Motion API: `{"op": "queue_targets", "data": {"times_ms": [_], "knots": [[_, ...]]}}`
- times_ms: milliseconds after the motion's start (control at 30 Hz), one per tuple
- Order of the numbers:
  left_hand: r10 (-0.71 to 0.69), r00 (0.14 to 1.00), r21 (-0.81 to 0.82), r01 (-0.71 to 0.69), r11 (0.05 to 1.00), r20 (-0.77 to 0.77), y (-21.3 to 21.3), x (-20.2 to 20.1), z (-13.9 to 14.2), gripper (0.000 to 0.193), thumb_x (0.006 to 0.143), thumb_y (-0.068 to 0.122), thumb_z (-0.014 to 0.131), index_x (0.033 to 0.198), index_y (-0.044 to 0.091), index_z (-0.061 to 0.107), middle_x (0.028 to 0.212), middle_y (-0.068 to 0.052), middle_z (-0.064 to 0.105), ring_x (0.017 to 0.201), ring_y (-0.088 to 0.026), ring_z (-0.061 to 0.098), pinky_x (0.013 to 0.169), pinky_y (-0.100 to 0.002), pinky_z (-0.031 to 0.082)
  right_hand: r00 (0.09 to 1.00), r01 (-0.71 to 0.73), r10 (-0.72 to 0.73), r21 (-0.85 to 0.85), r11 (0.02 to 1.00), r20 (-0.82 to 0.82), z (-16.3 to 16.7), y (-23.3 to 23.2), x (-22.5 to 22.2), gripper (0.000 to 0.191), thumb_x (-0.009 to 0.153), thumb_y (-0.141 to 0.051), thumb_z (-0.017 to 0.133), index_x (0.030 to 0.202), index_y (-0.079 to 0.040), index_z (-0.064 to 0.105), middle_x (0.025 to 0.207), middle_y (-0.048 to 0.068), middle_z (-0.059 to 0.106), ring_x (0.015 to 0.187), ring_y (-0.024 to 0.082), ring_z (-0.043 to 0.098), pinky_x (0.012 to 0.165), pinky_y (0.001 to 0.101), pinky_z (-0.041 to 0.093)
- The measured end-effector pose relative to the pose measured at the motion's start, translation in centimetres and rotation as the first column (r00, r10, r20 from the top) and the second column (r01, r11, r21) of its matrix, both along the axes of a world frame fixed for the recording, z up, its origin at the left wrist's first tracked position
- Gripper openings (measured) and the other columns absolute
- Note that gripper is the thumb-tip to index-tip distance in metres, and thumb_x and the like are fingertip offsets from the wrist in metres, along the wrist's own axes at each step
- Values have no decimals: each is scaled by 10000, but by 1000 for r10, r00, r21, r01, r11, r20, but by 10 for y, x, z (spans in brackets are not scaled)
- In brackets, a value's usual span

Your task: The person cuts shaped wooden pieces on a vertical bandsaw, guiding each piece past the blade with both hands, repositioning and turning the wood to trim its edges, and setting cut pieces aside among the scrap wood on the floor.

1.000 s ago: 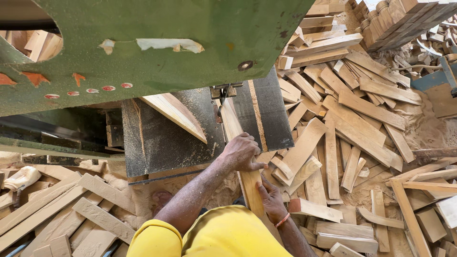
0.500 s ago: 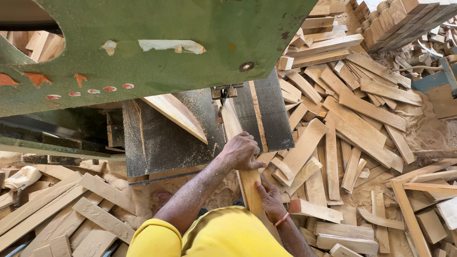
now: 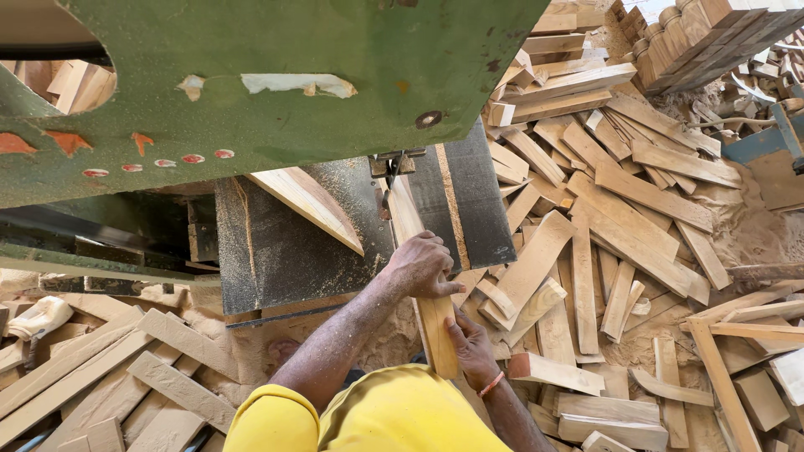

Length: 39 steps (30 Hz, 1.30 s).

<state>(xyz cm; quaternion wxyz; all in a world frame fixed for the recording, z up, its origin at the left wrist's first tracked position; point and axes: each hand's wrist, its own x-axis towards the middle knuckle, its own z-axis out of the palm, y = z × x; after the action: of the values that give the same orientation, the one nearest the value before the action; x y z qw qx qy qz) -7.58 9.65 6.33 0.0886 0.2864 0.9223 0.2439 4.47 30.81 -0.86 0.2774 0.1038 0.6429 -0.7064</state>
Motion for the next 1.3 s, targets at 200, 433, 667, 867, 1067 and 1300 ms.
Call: {"op": "queue_targets", "data": {"times_ms": [200, 433, 667, 867, 1067, 1300], "knots": [[6, 1000, 20, -6, 1000, -1, -2, -2, 2, 566, 831, 690, 703, 649, 154, 719, 678, -29, 654, 831, -206, 648, 1020, -367, 465, 1000, -7, 7, 22, 1000, 4, 4, -2, -2, 564, 977, -349, 630, 1491, -124, 572, 1168, 40, 756, 898, 91, 666, 777, 282, 587], [4, 1000, 6, -4, 1000, -10, -3, -4, 4, 559, 828, 683, 707, 648, 155, 725, 668, -34, 657, 825, -209, 648, 1021, -373, 458, 1000, -14, 14, 2, 1000, -23, 4, -5, -4, 563, 988, -345, 627, 1491, -101, 568, 1140, 25, 753, 898, 74, 658, 775, 266, 578], [14, 999, 10, -13, 1000, -36, -5, -5, 3, 577, 818, 698, 706, 643, 149, 717, 668, -44, 653, 820, -217, 654, 1017, -379, 461, 1000, -8, 8, 15, 1000, 15, 3, -8, -5, 565, 976, -352, 632, 1475, -93, 574, 1020, 51, 759, 778, 86, 662, 675, 277, 581], [20, 999, 5, -20, 1000, -33, -6, -8, 3, 584, 827, 702, 697, 635, 151, 714, 656, -40, 648, 812, -218, 651, 997, -377, 477, 1000, -14, 14, 1, 1000, 6, 8, -10, -7, 595, 959, -365, 653, 1484, -99, 567, 1032, 29, 751, 789, 63, 655, 684, 263, 578], [19, 1000, -6, -19, 1000, -6, -8, -7, 5, 567, 829, 683, 705, 635, 151, 713, 647, -31, 652, 808, -208, 648, 1002, -364, 477, 1000, -17, 18, 15, 1000, -22, 3, -11, -8, 594, 970, -365, 660, 1480, -71, 585, 1044, 34, 749, 811, 69, 655, 700, 263, 577], [28, 999, -10, -28, 1000, -17, -9, -10, 6, 546, 819, 666, 723, 643, 149, 718, 649, -29, 643, 810, -208, 646, 989, -367, 477, 1000, -3, 2, -13, 1000, -27, -7, -11, -10, 562, 982, -316, 650, 1476, -59, 576, 1117, 34, 752, 907, 73, 665, 788, 259, 575]]}}
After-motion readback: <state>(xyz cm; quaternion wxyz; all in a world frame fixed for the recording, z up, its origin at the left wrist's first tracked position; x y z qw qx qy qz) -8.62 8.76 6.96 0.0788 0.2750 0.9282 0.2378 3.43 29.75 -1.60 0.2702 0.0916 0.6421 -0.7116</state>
